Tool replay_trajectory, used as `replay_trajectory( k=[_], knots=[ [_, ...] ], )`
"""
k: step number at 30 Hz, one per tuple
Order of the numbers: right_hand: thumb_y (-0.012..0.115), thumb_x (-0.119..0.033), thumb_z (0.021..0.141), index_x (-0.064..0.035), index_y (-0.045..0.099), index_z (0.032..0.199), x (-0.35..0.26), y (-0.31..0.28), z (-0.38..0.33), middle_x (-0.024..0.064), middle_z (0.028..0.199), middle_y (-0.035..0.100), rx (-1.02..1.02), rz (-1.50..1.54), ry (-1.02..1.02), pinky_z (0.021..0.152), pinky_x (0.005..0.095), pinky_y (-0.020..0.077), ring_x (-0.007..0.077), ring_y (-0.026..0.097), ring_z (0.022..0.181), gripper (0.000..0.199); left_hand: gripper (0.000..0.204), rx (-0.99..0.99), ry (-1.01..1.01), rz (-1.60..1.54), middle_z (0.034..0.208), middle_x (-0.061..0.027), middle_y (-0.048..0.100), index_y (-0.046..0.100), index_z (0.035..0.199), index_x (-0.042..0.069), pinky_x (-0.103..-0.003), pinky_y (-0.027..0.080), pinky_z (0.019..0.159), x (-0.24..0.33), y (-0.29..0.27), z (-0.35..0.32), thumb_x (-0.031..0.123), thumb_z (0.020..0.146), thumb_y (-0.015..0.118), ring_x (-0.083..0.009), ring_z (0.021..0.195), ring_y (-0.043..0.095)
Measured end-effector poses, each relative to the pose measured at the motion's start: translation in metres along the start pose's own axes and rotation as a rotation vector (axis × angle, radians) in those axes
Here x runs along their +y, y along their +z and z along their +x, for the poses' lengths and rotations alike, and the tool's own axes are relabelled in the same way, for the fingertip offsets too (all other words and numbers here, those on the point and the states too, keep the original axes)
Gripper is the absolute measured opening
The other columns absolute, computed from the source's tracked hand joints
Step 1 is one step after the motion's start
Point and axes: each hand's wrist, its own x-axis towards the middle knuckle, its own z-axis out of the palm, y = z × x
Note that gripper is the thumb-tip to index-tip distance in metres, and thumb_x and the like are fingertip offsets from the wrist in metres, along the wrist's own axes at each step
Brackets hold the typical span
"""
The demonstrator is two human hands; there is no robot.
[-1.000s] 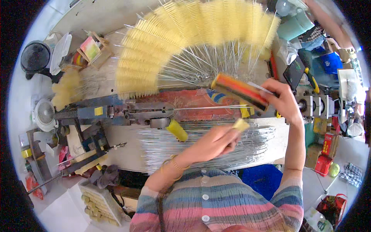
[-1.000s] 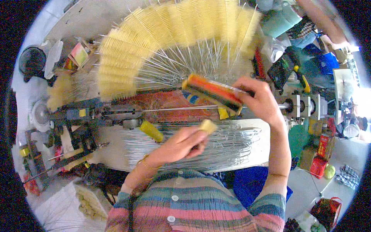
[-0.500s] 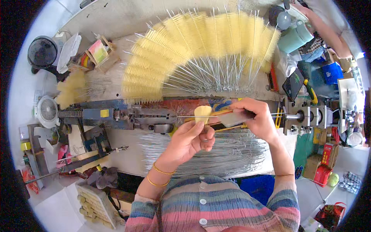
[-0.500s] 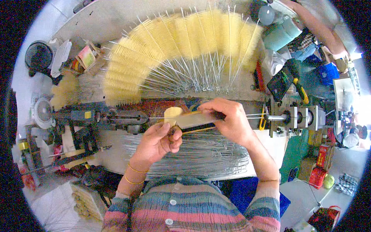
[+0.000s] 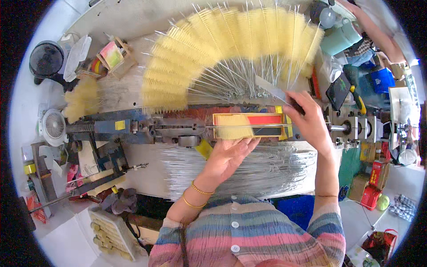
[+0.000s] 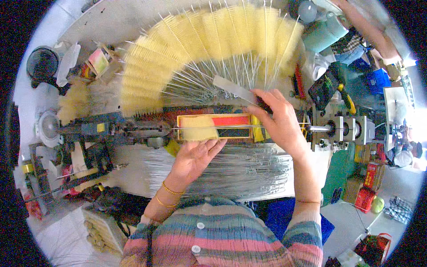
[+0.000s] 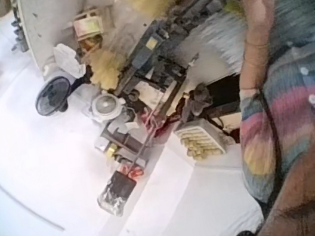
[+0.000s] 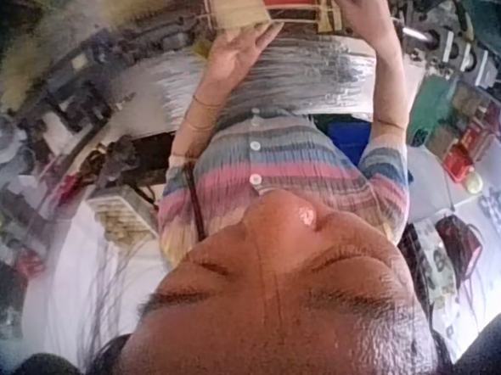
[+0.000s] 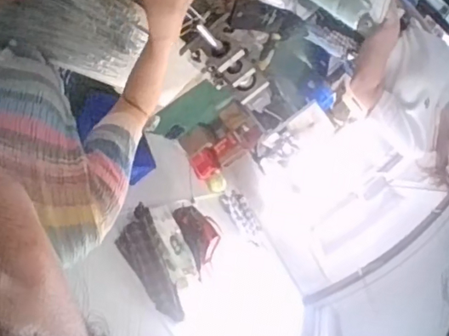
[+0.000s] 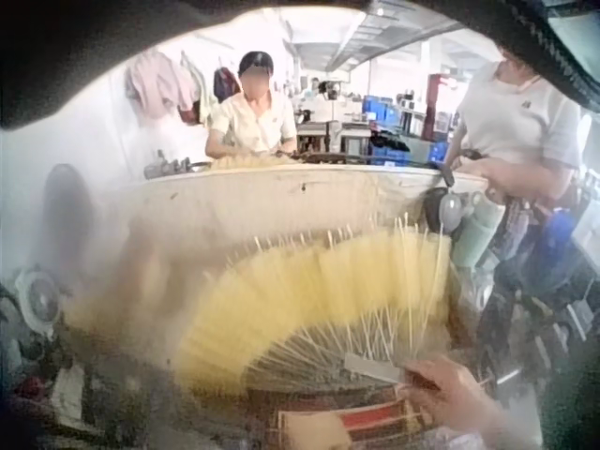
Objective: The person assembles wire brushes by placing bristles between metal wires on a machine fixture, leveling the bristles with a metal tool, twisting the wires with a machine, and stacking the finished brushes on the table.
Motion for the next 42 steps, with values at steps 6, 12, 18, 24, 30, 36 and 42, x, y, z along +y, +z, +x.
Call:
replay_trajectory(
  k=[6,12,18,24,30,36,42],
  knots=[
    [0.067,-0.001,0.070,-0.0027,0.061,0.092,0.000,-0.003,-0.028,0.0119,0.085,0.055,0.221,-0.054,-0.048,0.069,0.0328,0.0438,0.0262,0.054,0.079,0.023,0.053,0.112,0.114,0.135,0.128,-0.0103,0.042,0.031,0.129,0.000,-0.039,0.033,0.104,-0.010,-0.008,0.000,-0.001,0.082,0.055,-0.0218,0.120,0.041],
    [0.063,0.004,0.068,-0.0046,0.063,0.091,-0.013,0.016,-0.027,0.0107,0.085,0.055,0.176,-0.011,-0.211,0.069,0.0354,0.0431,0.0267,0.052,0.080,0.025,0.039,0.191,0.245,0.185,0.115,-0.0079,0.053,0.043,0.120,-0.001,-0.034,0.041,0.095,-0.025,0.014,0.008,-0.001,0.083,0.055,-0.0182,0.107,0.051],
    [0.063,0.006,0.065,-0.0045,0.064,0.093,-0.030,0.043,-0.025,0.0095,0.085,0.053,0.112,-0.178,-0.353,0.068,0.0335,0.0426,0.0262,0.051,0.078,0.030,0.074,0.162,0.206,0.133,0.132,-0.0077,0.038,0.018,0.139,0.011,-0.043,0.033,0.103,-0.021,0.012,0.005,0.000,0.078,0.058,-0.0208,0.123,0.037],
    [0.062,0.006,0.064,-0.0053,0.065,0.093,-0.019,0.027,-0.027,0.0087,0.083,0.054,0.108,-0.138,-0.287,0.068,0.0337,0.0429,0.0250,0.051,0.077,0.031,0.077,0.067,0.184,0.034,0.137,-0.0087,0.032,0.008,0.141,0.012,-0.039,0.025,0.107,-0.015,0.012,0.002,-0.004,0.079,0.050,-0.0211,0.127,0.031],
    [0.062,0.003,0.064,-0.0072,0.064,0.095,-0.022,0.039,-0.022,0.0094,0.085,0.052,0.090,-0.080,-0.325,0.069,0.0377,0.0418,0.0288,0.049,0.079,0.032,0.075,-0.036,0.108,-0.121,0.139,-0.0097,0.028,0.009,0.142,0.012,-0.041,0.014,0.110,-0.007,0.010,-0.002,0.007,0.079,0.050,-0.0239,0.130,0.025],
    [0.062,0.003,0.066,-0.0055,0.064,0.096,-0.016,0.019,-0.026,0.0103,0.084,0.054,0.126,0.015,-0.203,0.068,0.0351,0.0425,0.0277,0.051,0.077,0.031,0.078,0.058,0.109,-0.205,0.145,-0.0121,0.018,0.016,0.141,0.021,-0.046,0.007,0.110,-0.004,0.016,-0.005,0.062,0.081,0.042,-0.0302,0.133,0.017],
    [0.062,0.004,0.065,-0.0052,0.064,0.096,-0.021,0.034,-0.022,0.0107,0.084,0.053,0.044,-0.029,-0.310,0.067,0.0364,0.0423,0.0287,0.050,0.076,0.033,0.092,0.044,0.068,-0.278,0.144,-0.0071,0.021,0.013,0.141,0.026,-0.045,0.010,0.110,0.000,0.016,-0.003,0.080,0.069,0.032,-0.0263,0.132,0.021]
  ],
)
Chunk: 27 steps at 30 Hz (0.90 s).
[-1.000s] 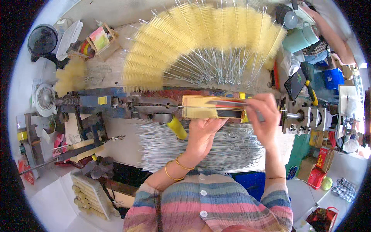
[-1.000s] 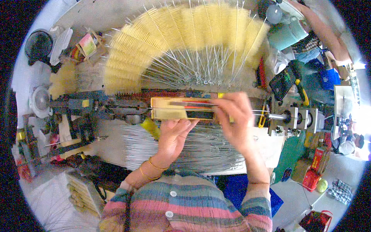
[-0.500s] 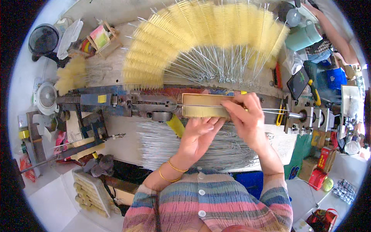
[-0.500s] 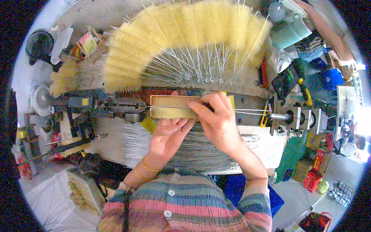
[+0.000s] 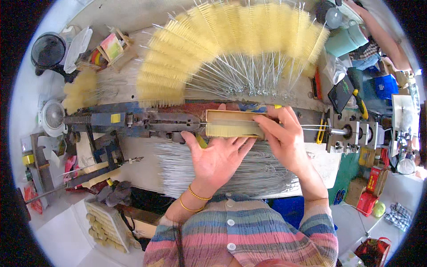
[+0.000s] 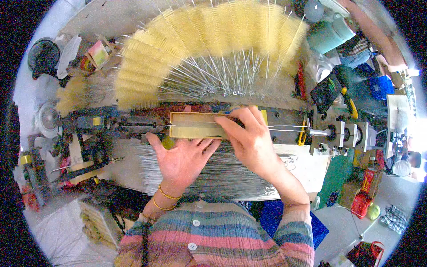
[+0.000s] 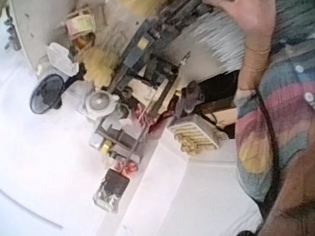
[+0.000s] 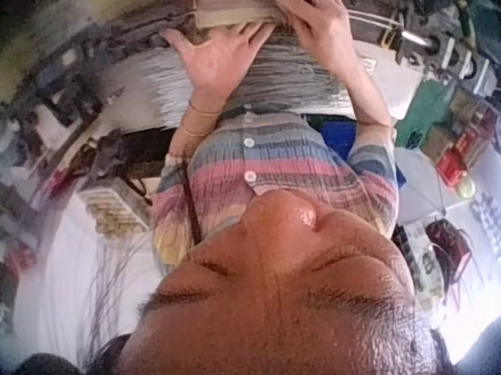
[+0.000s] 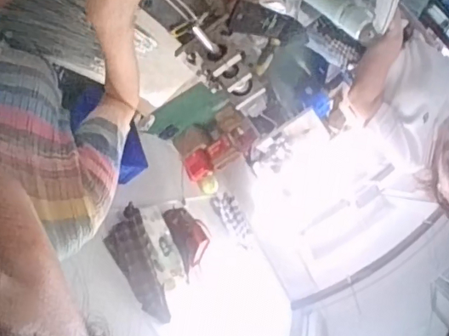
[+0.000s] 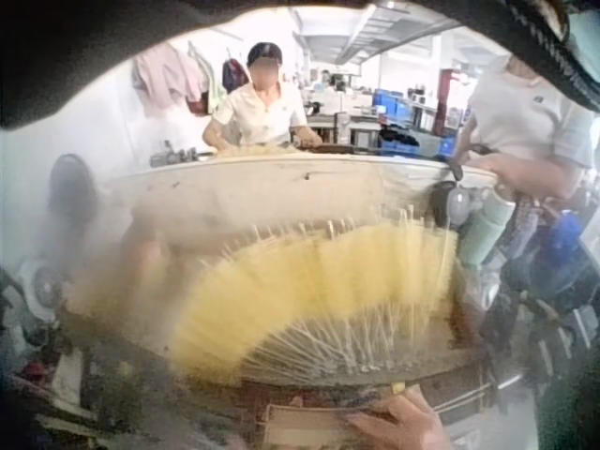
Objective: The person assembles wire brushes by placing bristles between metal wires on a machine fixture, leveling the bristles with a metal tool, twisting the wires with a machine, and stacking the finished brushes on the table.
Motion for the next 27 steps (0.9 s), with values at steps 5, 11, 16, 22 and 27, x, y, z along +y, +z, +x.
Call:
replay_trajectory(
  k=[5,11,16,22,27],
  knots=[
    [0.061,0.007,0.067,-0.0046,0.065,0.095,-0.003,-0.009,0.000,0.0094,0.084,0.053,0.026,0.004,0.071,0.064,0.0324,0.0438,0.0252,0.051,0.074,0.030,0.095,0.079,0.062,-0.053,0.146,-0.0113,0.014,0.014,0.142,0.025,-0.048,0.004,0.109,-0.005,0.005,-0.001,0.082,0.067,0.029,-0.0313,0.133,0.016],
    [0.062,0.007,0.068,-0.0049,0.065,0.093,-0.004,-0.001,-0.001,0.0097,0.084,0.053,-0.006,-0.081,-0.005,0.065,0.0313,0.0439,0.0248,0.052,0.074,0.028,0.096,0.071,0.055,-0.040,0.146,-0.0116,0.014,0.013,0.142,0.026,-0.049,0.003,0.109,-0.005,0.003,0.001,0.083,0.066,0.028,-0.0326,0.133,0.015],
    [0.064,0.002,0.067,-0.0081,0.066,0.096,0.010,-0.032,-0.008,0.0107,0.085,0.053,-0.013,0.043,0.188,0.067,0.0331,0.0444,0.0262,0.053,0.077,0.031,0.096,0.061,0.070,-0.071,0.147,-0.0111,0.014,0.013,0.141,0.027,-0.048,0.002,0.109,-0.004,0.000,0.000,0.083,0.065,0.029,-0.0320,0.134,0.013],
    [0.062,0.005,0.064,-0.0083,0.066,0.096,0.013,-0.035,-0.007,0.0107,0.084,0.053,-0.167,-0.013,0.153,0.068,0.0338,0.0445,0.0271,0.052,0.078,0.035,0.096,0.040,0.080,-0.016,0.147,-0.0103,0.011,0.012,0.142,0.026,-0.047,0.003,0.110,-0.005,0.002,0.000,0.082,0.066,0.029,-0.0308,0.134,0.012],
    [0.060,0.007,0.060,-0.0088,0.065,0.098,-0.001,-0.019,-0.006,0.0105,0.086,0.052,-0.109,-0.061,0.034,0.069,0.0359,0.0449,0.0281,0.051,0.080,0.041,0.096,0.022,0.067,0.065,0.147,-0.0114,0.011,0.009,0.142,0.024,-0.048,0.004,0.110,-0.005,-0.005,-0.001,0.081,0.068,0.029,-0.0309,0.135,0.012]
  ],
)
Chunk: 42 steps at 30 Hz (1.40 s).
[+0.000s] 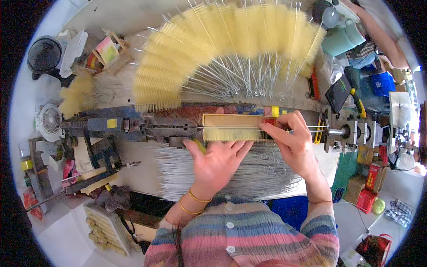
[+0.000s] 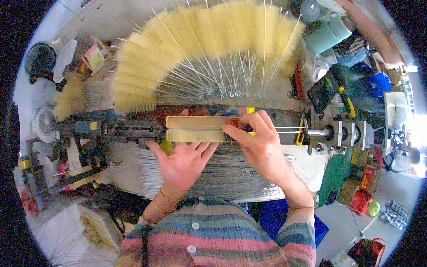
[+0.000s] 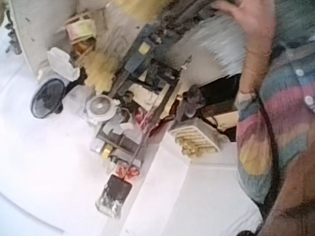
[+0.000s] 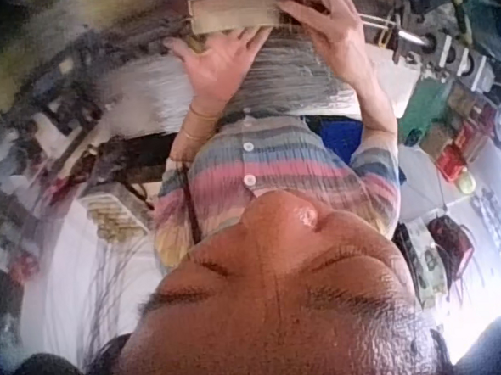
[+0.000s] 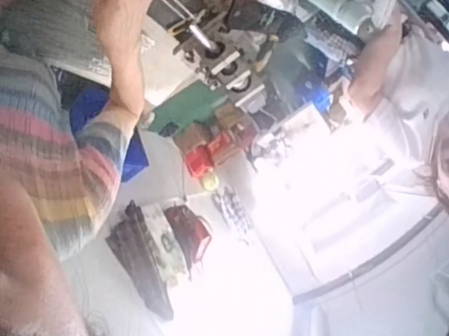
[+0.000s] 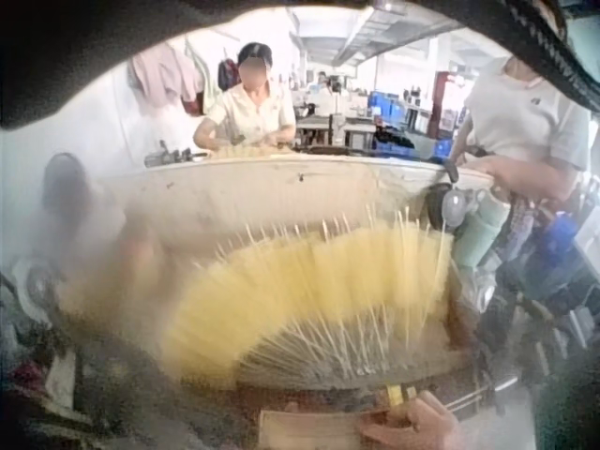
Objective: The person assembles wire brushes by placing bristles between metal wires on a machine fixture, leveling the bristles with a metal tool, twisting the wires with a machine, and stacking the finished brushes on the table.
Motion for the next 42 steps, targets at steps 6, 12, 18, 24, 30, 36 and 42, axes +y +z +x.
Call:
replay_trajectory(
  k=[6,12,18,24,30,36,42],
  knots=[
    [0.060,0.003,0.058,-0.0078,0.063,0.101,-0.004,0.017,0.008,0.0114,0.087,0.051,0.015,0.028,-0.074,0.066,0.0366,0.0423,0.0280,0.049,0.078,0.044,0.097,0.022,0.025,0.099,0.146,-0.0125,0.014,0.010,0.142,0.022,-0.049,0.008,0.109,-0.001,0.000,0.001,0.081,0.068,0.028,-0.0328,0.133,0.016],
    [0.059,0.004,0.058,-0.0080,0.063,0.101,0.000,0.005,-0.005,0.0111,0.085,0.049,-0.014,-0.048,-0.031,0.067,0.0366,0.0430,0.0284,0.049,0.078,0.045,0.098,0.078,0.022,0.163,0.145,-0.0133,0.018,0.010,0.142,0.020,-0.050,0.011,0.109,0.002,0.007,-0.001,0.082,0.067,0.028,-0.0339,0.132,0.019],
    [0.062,0.004,0.060,-0.0106,0.066,0.100,0.006,-0.017,-0.008,0.0090,0.080,0.050,0.093,0.022,0.045,0.065,0.0335,0.0428,0.0254,0.049,0.074,0.042,0.098,0.013,0.029,0.123,0.145,-0.0146,0.017,0.009,0.142,0.019,-0.049,0.010,0.109,0.002,-0.001,0.000,0.082,0.068,0.026,-0.0330,0.133,0.018],
    [0.060,0.006,0.059,-0.0118,0.065,0.103,0.002,-0.015,-0.006,0.0076,0.078,0.047,0.021,-0.014,0.031,0.065,0.0339,0.0433,0.0247,0.048,0.074,0.048,0.099,0.062,0.032,0.128,0.145,-0.0145,0.018,0.011,0.142,0.016,-0.048,0.011,0.109,0.000,0.005,0.002,0.081,0.069,0.027,-0.0321,0.133,0.019],
    [0.061,0.005,0.056,-0.0111,0.068,0.095,-0.003,-0.023,-0.026,0.0055,0.078,0.049,0.037,-0.096,-0.045,0.063,0.0309,0.0421,0.0211,0.049,0.073,0.042,0.100,-0.019,0.024,0.139,0.145,-0.0081,0.017,0.008,0.142,0.015,-0.046,0.017,0.108,0.001,0.000,0.002,0.080,0.069,0.032,-0.0291,0.132,0.022],
    [0.060,0.002,0.052,-0.0098,0.068,0.094,-0.010,0.006,-0.034,0.0033,0.078,0.048,0.148,-0.134,-0.096,0.064,0.0305,0.0413,0.0200,0.049,0.072,0.044,0.097,-0.020,0.037,0.186,0.147,-0.0078,0.015,0.014,0.141,0.015,-0.051,0.012,0.108,0.000,-0.001,0.000,0.079,0.071,0.031,-0.0318,0.132,0.020],
    [0.063,0.004,0.058,-0.0011,0.059,0.106,-0.014,0.007,-0.036,0.0056,0.080,0.057,0.243,-0.094,-0.188,0.055,0.0312,0.0440,0.0184,0.054,0.064,0.048,0.076,-0.054,0.019,0.158,0.142,-0.0089,0.026,0.009,0.142,0.018,-0.047,0.024,0.106,0.005,0.000,0.004,0.065,0.085,0.028,-0.0289,0.127,0.032]
  ],
)
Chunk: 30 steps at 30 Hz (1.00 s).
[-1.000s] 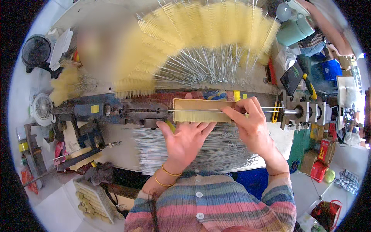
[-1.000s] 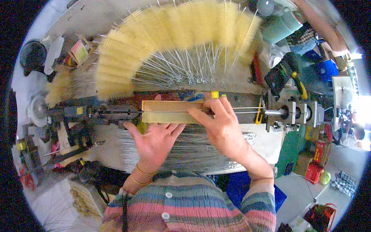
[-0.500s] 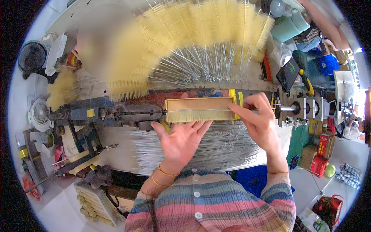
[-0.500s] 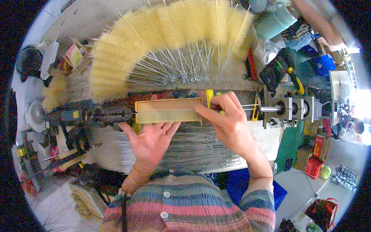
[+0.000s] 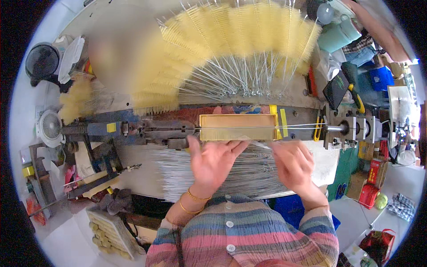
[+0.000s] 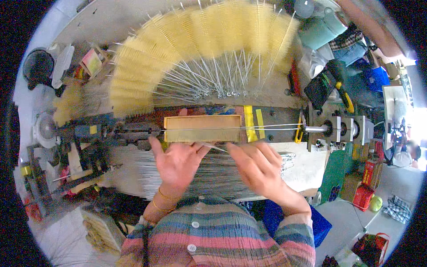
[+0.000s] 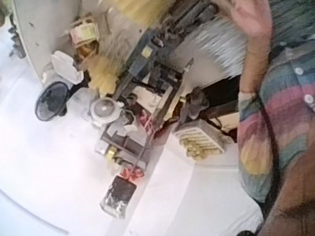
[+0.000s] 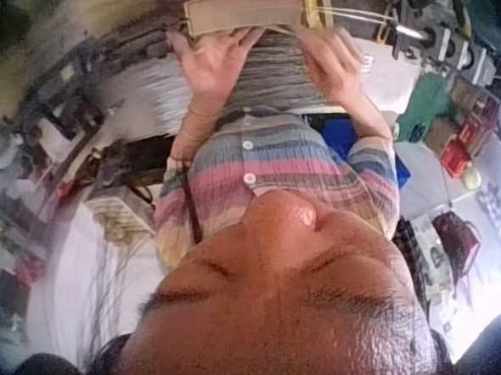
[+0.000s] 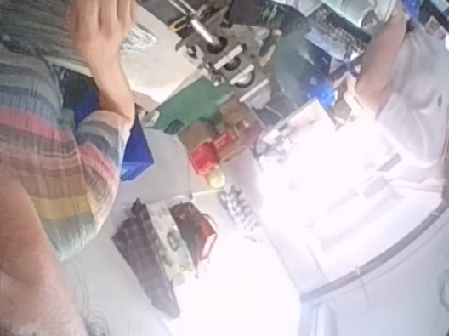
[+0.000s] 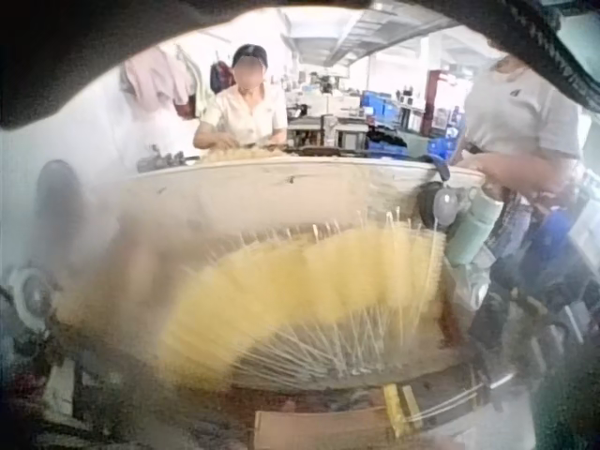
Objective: The person assembles wire brushes by placing bristles between metal wires on a machine fixture, leveling the bristles with a metal tool, twisting the wires with a machine, and stacking the finished brushes on the table.
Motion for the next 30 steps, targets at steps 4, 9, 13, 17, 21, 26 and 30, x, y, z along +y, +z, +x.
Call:
replay_trajectory(
  k=[4,9,13,17,21,26,30],
  knots=[
    [0.059,0.007,0.069,0.0046,0.050,0.114,-0.017,-0.024,-0.021,0.0055,0.065,0.057,-0.045,-0.061,0.148,0.039,0.0276,0.0394,0.0144,0.051,0.045,0.046,0.060,0.097,0.025,0.190,0.137,-0.0096,0.033,0.011,0.142,0.018,-0.047,0.038,0.098,0.004,-0.006,0.011,0.048,0.093,0.029,-0.0279,0.121,0.040],
    [0.056,0.004,0.063,0.0050,0.044,0.124,-0.032,-0.017,-0.010,0.0011,0.059,0.041,-0.344,-0.207,0.221,0.039,0.0274,0.0392,0.0121,0.047,0.046,0.062,0.053,0.184,0.127,0.383,0.127,-0.0081,0.043,0.014,0.141,0.020,-0.039,0.051,0.083,0.001,-0.005,0.014,0.036,0.095,0.034,-0.0246,0.113,0.049],
    [0.054,-0.002,0.059,0.0047,0.043,0.125,-0.028,-0.011,-0.011,0.0006,0.058,0.037,-0.354,-0.330,0.217,0.039,0.0269,0.0391,0.0113,0.046,0.046,0.067,0.053,0.202,0.104,0.469,0.127,-0.0074,0.044,0.015,0.141,0.020,-0.039,0.050,0.083,-0.001,-0.004,0.016,0.038,0.095,0.035,-0.0243,0.112,0.050],
    [0.056,0.004,0.065,0.0051,0.044,0.123,-0.011,-0.022,-0.004,0.0049,0.063,0.048,-0.211,-0.159,0.323,0.042,0.0276,0.0413,0.0152,0.050,0.047,0.060,0.054,0.231,-0.028,0.526,0.128,-0.0084,0.044,0.017,0.140,0.022,-0.042,0.046,0.089,0.002,-0.008,0.012,0.043,0.093,0.035,-0.0258,0.114,0.049],
    [0.059,0.010,0.070,0.0026,0.052,0.108,-0.018,-0.035,-0.024,0.0121,0.082,0.061,0.128,0.041,0.325,0.051,0.0294,0.0453,0.0237,0.056,0.056,0.040,0.054,0.172,-0.081,0.507,0.129,-0.0108,0.043,0.025,0.137,0.017,-0.048,0.041,0.095,-0.001,-0.026,0.007,0.040,0.091,0.042,-0.0284,0.115,0.047],
    [0.061,0.007,0.068,-0.0031,0.052,0.089,-0.018,-0.007,-0.026,0.0103,0.080,0.060,0.105,0.251,0.361,0.057,0.0316,0.0462,0.0230,0.057,0.064,0.025,0.033,-0.077,-0.151,0.198,0.116,-0.0104,0.053,0.046,0.114,0.004,-0.041,0.039,0.099,-0.022,-0.051,0.014,0.013,0.084,0.058,-0.0229,0.110,0.051],
    [0.062,0.005,0.064,-0.0029,0.056,0.089,-0.010,0.033,-0.040,0.0122,0.076,0.061,-0.091,0.505,0.659,0.061,0.0333,0.0476,0.0255,0.062,0.073,0.027,0.035,-0.018,-0.406,1.018,0.111,-0.0139,0.058,0.050,0.115,-0.005,-0.029,0.042,0.089,0.009,-0.029,-0.033,0.018,0.090,0.048,-0.0207,0.102,0.055]
  ],
)
